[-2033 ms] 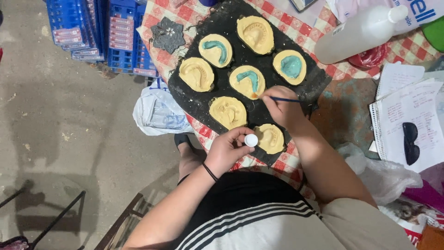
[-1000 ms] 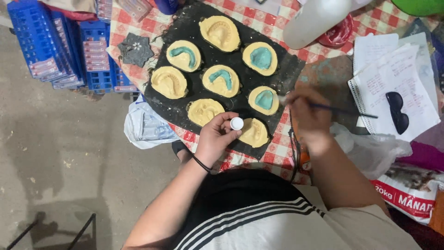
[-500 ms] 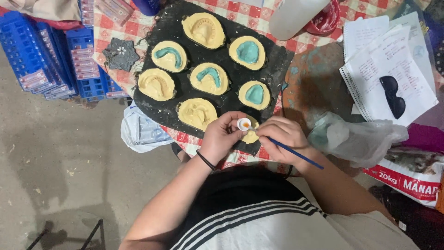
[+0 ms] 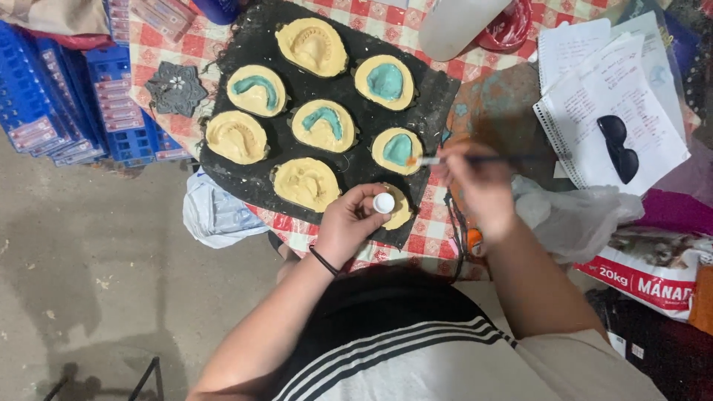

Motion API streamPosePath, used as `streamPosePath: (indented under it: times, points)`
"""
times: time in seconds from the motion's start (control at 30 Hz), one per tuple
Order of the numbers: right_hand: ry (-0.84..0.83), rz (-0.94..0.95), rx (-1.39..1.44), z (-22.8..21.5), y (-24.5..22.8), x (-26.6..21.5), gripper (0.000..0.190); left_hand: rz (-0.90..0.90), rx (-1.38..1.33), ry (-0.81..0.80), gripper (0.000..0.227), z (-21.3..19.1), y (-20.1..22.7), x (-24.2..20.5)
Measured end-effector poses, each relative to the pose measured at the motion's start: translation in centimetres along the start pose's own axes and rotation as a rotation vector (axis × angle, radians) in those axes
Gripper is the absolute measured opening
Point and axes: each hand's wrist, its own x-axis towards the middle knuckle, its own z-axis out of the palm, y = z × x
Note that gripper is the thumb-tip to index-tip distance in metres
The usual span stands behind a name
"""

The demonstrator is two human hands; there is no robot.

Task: The person paints the inside of several yellow molds with a blue substance using a brush. They dip the brush into a small container and apply the paint to each mold cavity. Later, the person cleans the brush with a cloth.

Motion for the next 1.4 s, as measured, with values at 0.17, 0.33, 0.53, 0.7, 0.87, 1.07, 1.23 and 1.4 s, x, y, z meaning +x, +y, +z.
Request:
streamPosePath:
  times: [0.17, 0.33, 0.53, 0.7, 0.87, 1.07, 1.23, 1.4]
  points:
    - [0.024, 0.166, -0.289, 2.1, 1.1, 2.7, 0.023, -0.037, 0.05, -0.046, 0.042, 0.5, 0.2, -1.0]
    - [-0.046, -0.137, -0.533, 3.1, 5.0, 4.6, 0.015, -0.038, 0.081, -0.093, 0.041, 0.7, 0.0, -1.5]
    - [0.017, -0.072, -0.462, 3.4, 3.9, 4.5, 0.019, -0.055, 0.081, -0.102, 0.04, 0.3, 0.7, -1.6]
    - [0.124, 0.01, -0.279, 3.3, 4.2, 5.0, 0.023, -0.048, 0.1, -0.102, 0.04, 0.3, 0.3, -1.6]
    - [0.062, 0.031, -0.31, 4.4, 4.6, 4.5, 0.02, -0.053, 0.113, -0.109, 0.04, 0.3, 0.9, -1.6]
    - [0.081, -0.009, -0.358, 4.7, 4.2, 5.6, 0.02, -0.062, 0.11, -0.1, 0.041, 0.4, 0.8, -1.5]
    - [0.01, -0.046, -0.493, 5.7, 2.3, 7.3, 0.023, -0.058, 0.121, -0.094, 0.041, 0.6, 0.7, -1.7]
    - [-0.103, 0.015, -0.542, 6.8, -0.8, 7.6, 0.028, -0.056, 0.103, -0.099, 0.041, 0.4, 0.0, -1.5]
